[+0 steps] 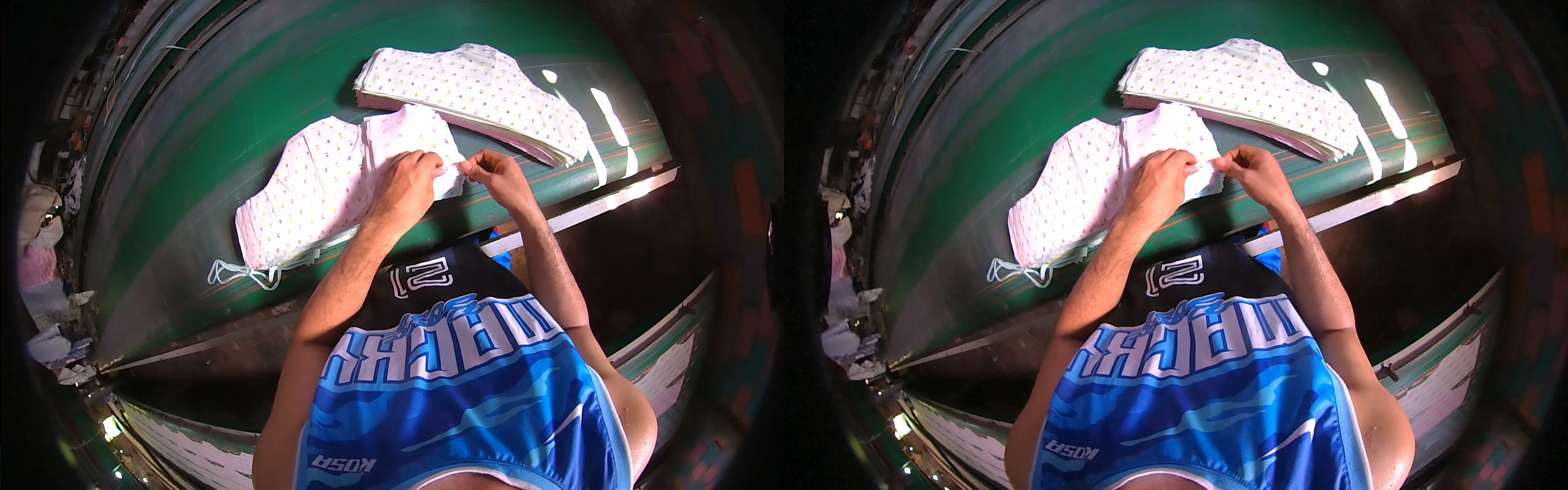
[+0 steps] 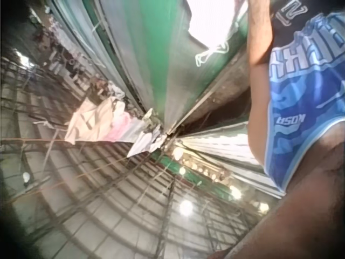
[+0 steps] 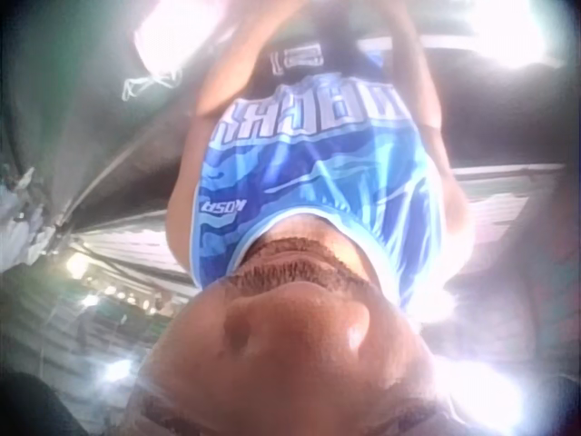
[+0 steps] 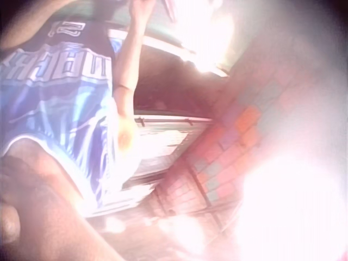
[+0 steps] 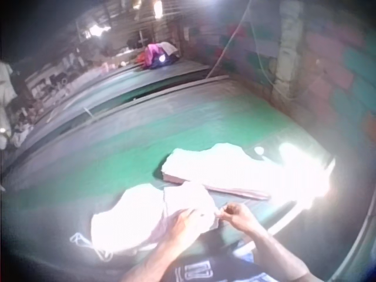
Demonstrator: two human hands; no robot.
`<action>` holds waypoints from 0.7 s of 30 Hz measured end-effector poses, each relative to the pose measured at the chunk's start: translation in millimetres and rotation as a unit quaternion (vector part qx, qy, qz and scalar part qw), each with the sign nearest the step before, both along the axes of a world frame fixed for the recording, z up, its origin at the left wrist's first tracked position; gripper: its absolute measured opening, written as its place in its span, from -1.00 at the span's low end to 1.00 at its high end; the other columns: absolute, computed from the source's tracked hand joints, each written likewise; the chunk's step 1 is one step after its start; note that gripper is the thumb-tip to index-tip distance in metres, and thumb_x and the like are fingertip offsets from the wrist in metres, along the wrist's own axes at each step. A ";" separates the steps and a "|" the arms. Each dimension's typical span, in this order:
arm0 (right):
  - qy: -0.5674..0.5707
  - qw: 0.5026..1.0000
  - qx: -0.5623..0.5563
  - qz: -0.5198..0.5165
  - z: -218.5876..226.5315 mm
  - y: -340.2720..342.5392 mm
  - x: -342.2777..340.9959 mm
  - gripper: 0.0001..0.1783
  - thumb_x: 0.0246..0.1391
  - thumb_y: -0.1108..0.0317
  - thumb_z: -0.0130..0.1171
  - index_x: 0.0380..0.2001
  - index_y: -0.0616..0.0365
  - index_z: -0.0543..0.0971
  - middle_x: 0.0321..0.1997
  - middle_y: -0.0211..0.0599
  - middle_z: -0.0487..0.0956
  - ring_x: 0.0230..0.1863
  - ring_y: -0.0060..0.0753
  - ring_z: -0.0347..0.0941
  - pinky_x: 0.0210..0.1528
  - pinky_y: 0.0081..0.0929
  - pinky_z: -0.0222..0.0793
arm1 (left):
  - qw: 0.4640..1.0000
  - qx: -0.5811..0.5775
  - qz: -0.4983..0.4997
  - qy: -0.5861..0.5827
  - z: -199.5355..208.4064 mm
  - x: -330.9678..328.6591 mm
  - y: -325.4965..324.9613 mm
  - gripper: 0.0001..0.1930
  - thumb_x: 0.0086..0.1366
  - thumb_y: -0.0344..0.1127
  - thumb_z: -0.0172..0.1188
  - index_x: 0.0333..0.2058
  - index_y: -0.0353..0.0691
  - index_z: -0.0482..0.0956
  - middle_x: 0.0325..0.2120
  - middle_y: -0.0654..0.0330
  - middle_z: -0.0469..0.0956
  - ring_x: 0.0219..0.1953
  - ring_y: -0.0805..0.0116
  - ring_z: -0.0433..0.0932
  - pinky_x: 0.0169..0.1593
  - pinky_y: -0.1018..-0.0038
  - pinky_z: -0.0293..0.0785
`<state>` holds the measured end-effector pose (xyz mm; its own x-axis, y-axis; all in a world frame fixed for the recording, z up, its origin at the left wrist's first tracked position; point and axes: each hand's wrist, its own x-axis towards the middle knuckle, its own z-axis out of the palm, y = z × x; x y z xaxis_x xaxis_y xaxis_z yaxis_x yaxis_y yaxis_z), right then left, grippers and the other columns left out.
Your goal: The person folds small patterned garments on a green work surface. They smooth and align each piece, then stack the folded items into a neat pile.
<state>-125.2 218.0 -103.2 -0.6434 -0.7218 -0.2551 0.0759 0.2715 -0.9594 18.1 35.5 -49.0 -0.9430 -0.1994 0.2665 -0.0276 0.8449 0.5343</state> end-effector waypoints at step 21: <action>0.021 0.999 -0.030 0.013 -4.5 -5.9 -5.3 -0.43 0.44 -0.14 0.31 -0.23 0.27 0.70 -0.35 -0.35 0.69 -0.27 -0.57 0.52 -0.17 -0.46 0.44 | 0.998 0.056 0.037 0.012 4.4 -15.6 1.8 -0.91 0.43 -0.41 0.33 -0.17 -0.28 0.68 -0.27 -0.06 0.73 -0.19 -0.16 0.72 -0.12 0.02 0.63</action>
